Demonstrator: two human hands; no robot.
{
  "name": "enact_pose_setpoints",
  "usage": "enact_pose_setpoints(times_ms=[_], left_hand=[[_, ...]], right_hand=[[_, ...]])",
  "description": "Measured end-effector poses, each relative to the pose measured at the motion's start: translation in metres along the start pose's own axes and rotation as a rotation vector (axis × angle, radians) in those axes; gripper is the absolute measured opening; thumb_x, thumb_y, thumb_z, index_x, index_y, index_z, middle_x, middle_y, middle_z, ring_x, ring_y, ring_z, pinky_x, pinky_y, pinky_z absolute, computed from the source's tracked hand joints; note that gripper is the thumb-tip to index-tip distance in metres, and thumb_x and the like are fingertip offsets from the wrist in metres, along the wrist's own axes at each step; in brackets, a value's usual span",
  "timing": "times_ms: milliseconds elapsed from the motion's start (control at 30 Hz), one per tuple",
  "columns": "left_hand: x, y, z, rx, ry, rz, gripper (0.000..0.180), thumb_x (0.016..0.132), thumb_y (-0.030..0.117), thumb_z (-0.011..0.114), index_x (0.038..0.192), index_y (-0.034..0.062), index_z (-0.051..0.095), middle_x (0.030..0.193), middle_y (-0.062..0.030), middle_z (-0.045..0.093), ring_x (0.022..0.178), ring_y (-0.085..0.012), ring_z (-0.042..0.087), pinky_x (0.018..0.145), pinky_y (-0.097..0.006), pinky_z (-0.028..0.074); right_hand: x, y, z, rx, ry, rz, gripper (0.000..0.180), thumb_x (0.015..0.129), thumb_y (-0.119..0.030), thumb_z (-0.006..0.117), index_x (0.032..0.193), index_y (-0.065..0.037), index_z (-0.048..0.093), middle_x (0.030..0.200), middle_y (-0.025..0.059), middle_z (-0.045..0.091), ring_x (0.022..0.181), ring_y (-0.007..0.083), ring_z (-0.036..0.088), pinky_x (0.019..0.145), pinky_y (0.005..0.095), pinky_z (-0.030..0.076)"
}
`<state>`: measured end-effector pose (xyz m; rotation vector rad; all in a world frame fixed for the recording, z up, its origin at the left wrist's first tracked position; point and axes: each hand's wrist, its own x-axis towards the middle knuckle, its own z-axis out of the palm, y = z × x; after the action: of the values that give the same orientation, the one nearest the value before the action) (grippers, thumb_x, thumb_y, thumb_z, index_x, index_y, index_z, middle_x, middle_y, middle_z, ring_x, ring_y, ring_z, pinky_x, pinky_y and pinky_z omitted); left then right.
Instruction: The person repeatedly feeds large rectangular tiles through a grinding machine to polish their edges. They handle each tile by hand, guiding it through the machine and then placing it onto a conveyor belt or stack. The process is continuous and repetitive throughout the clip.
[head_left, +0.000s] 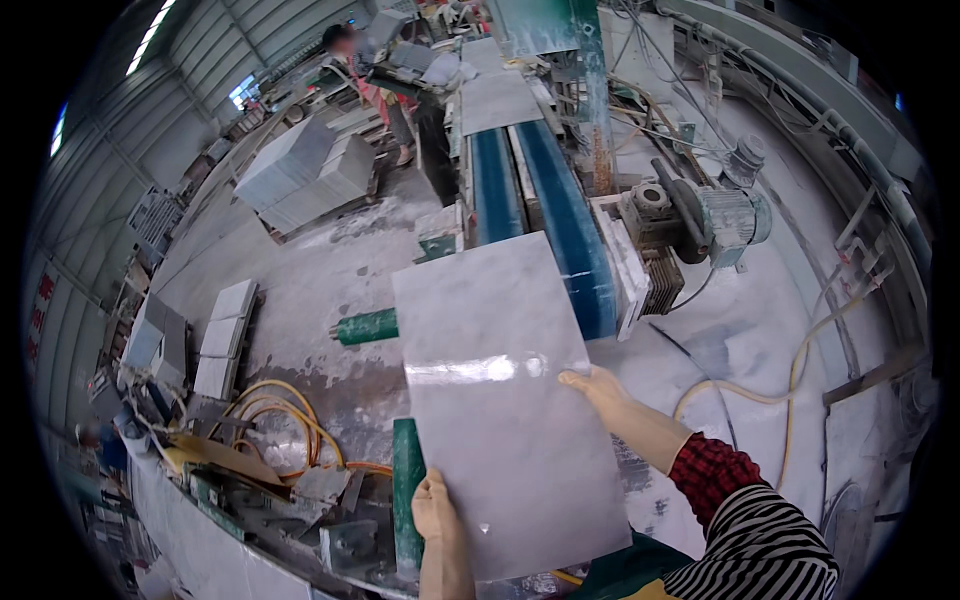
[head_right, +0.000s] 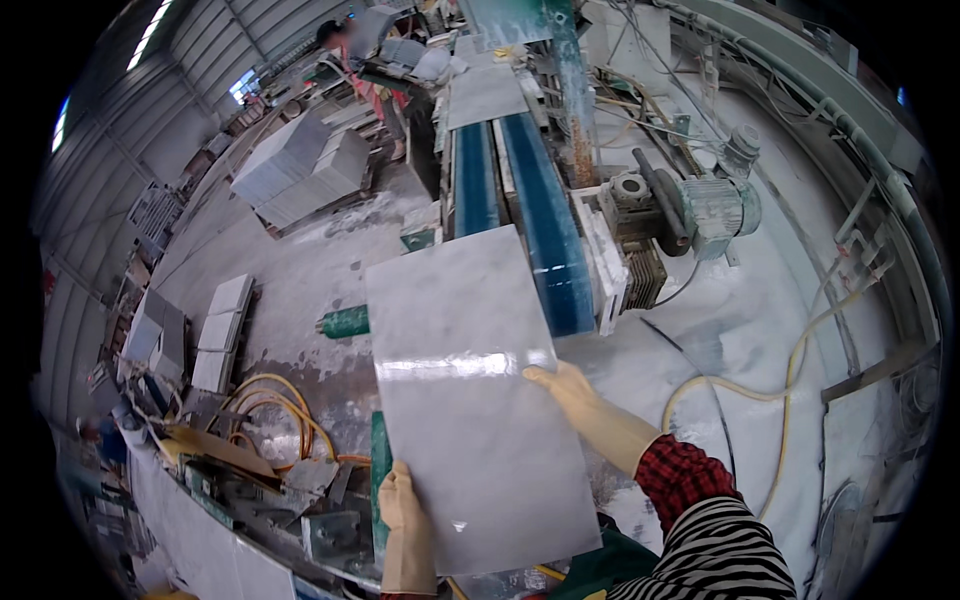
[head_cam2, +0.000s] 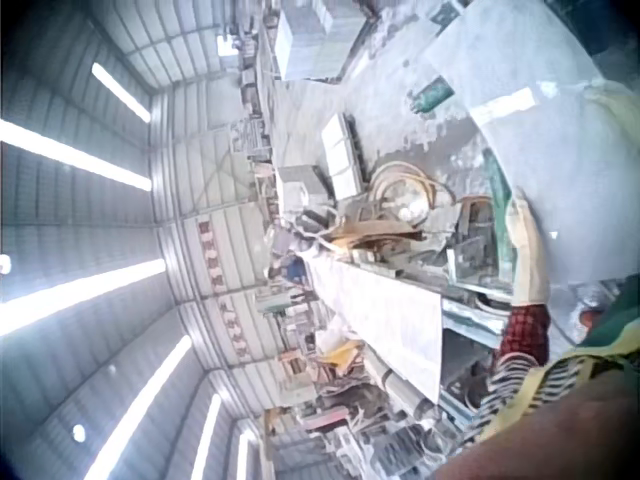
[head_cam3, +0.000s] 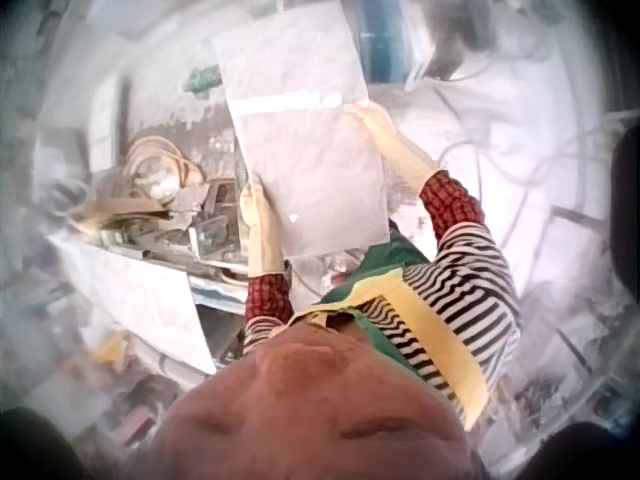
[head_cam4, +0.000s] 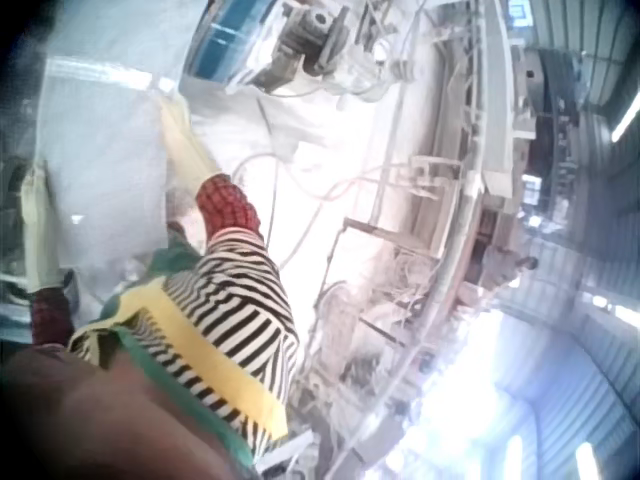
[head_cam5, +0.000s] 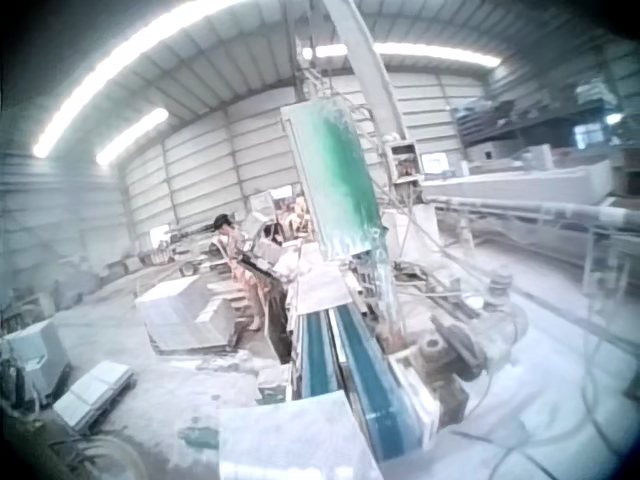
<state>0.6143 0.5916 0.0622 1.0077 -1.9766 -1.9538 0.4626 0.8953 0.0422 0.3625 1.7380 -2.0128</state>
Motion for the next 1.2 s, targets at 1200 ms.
enact_pose_setpoints(times_ms=[1200], left_hand=[[0.160, 0.065, 0.164, 0.368, -0.248, -0.261, 0.062, 0.099, 0.056, 0.052, 0.126, 0.0027, 0.067, 0.124, -0.0123, 0.069, 0.115, -0.0220, 0.062, 0.099, -0.034, 0.046]], right_hand=[[-0.084, -0.027, -0.042, 0.117, 0.234, 0.351, 0.055, 0.094, -0.040, 0.070, 0.128, 0.003, 0.061, 0.110, 0.0136, 0.069, 0.094, 0.0195, 0.064, 0.078, 0.0331, 0.051]])
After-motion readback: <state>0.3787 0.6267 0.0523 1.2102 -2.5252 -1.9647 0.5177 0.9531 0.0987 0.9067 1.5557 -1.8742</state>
